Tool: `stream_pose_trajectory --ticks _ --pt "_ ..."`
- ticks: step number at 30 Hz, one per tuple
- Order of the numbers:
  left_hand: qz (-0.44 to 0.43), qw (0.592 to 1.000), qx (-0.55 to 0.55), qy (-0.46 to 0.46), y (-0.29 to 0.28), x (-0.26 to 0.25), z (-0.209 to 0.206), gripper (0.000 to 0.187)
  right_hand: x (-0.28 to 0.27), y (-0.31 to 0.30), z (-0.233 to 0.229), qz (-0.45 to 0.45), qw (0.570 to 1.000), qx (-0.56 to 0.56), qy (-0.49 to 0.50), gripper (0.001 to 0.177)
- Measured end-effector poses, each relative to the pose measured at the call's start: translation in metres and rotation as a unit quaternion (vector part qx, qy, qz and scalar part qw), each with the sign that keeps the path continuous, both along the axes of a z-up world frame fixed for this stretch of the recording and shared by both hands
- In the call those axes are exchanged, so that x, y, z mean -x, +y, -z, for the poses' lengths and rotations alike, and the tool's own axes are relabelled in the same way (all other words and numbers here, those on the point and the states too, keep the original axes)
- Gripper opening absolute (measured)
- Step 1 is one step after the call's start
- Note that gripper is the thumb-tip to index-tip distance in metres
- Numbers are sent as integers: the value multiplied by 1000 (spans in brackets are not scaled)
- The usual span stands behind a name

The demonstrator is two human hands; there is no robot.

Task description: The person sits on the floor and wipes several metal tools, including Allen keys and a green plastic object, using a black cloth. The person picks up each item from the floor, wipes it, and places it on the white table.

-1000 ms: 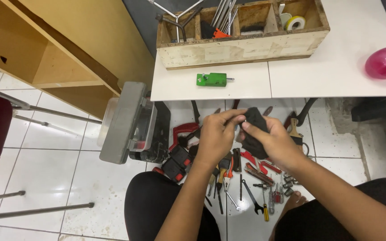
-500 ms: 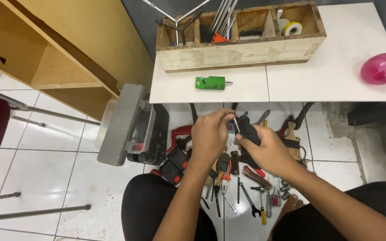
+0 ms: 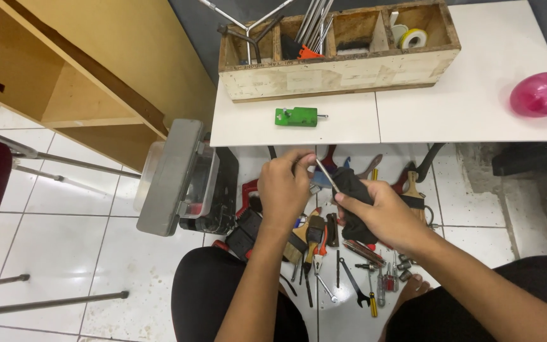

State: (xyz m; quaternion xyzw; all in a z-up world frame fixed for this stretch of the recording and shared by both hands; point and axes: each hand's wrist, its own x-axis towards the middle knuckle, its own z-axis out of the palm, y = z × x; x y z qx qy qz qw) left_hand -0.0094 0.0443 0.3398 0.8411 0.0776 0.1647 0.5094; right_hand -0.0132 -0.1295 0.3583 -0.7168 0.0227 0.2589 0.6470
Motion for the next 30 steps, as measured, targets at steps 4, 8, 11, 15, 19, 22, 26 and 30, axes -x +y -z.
stream_pose_trajectory --ticks 4,8,11,15,19,22,26,30 --pt "56 996 -66 15 -5 4 -8 17 -8 -3 14 -17 979 155 -129 17" --pt "126 991 -30 7 -16 4 0 14 -12 -3 12 -17 958 189 -214 20" --pt "142 990 17 18 -14 3 0 13 -10 -5 10 -48 929 237 -280 15" --pt "144 984 100 1 -7 2 -3 13 -5 1 0 -5 993 14 -120 22" --pt "104 987 125 -11 0 5 -19 17 -8 -8 16 -18 992 -122 -10 21" --pt "68 992 108 -10 8 -1 -18 14 -4 -10 7 -35 995 -96 -12 21" --pt "44 997 66 2 0 0 -14 17 -1 -7 -7 -33 998 -28 -36 23" --pt "63 986 141 56 -9 5 -13 27 -1 -8 1 -38 980 84 -178 23"
